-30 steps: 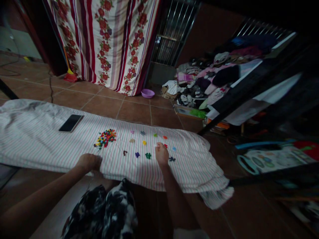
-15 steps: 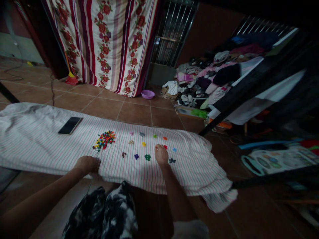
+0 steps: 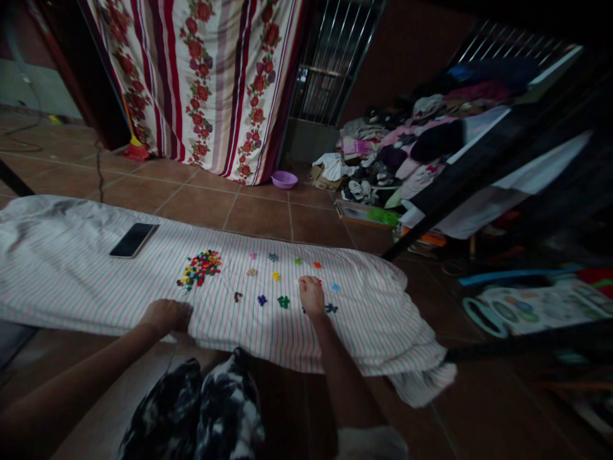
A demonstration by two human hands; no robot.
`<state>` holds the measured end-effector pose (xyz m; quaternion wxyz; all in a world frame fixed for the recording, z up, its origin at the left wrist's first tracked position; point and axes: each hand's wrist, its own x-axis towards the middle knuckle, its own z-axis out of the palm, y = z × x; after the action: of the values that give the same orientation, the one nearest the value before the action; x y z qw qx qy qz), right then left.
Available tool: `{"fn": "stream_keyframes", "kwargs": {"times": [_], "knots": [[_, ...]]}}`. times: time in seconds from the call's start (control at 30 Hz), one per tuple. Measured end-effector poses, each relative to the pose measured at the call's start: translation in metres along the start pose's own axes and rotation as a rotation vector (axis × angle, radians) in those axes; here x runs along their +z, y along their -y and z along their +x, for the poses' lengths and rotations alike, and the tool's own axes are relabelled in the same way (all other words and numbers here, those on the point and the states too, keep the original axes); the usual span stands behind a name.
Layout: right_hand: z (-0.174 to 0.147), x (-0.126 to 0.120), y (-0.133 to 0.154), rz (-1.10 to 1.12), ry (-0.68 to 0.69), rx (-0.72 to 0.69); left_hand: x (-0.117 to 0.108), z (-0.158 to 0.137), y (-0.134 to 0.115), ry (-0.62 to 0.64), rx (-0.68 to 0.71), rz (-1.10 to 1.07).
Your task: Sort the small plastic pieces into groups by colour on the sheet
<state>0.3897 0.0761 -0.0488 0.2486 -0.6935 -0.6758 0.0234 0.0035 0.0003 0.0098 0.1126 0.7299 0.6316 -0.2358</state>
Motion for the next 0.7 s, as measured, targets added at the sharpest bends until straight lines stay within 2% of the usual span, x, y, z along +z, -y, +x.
{"fn": "stream_keyframes", "kwargs": {"times": [0.13, 0.37, 0.47, 0.7], "knots": [[0.002, -0.005, 0.000, -0.052, -0.042, 0.064, 0.003, 0.002, 0.001, -0.010, -0.002, -0.002], [0.005, -0.009, 0.005, -0.182, 0.139, 0.183, 0.001, 0.000, 0.001, -0.018, -0.017, -0.001], [0.007, -0.006, 0.007, -0.179, 0.164, 0.190, -0.002, -0.002, 0.000, -0.013, -0.019, -0.003], [0.005, -0.009, 0.010, -0.162, 0.130, 0.118, -0.006, -0.004, -0.002, -0.003, -0.027, -0.014]]}}
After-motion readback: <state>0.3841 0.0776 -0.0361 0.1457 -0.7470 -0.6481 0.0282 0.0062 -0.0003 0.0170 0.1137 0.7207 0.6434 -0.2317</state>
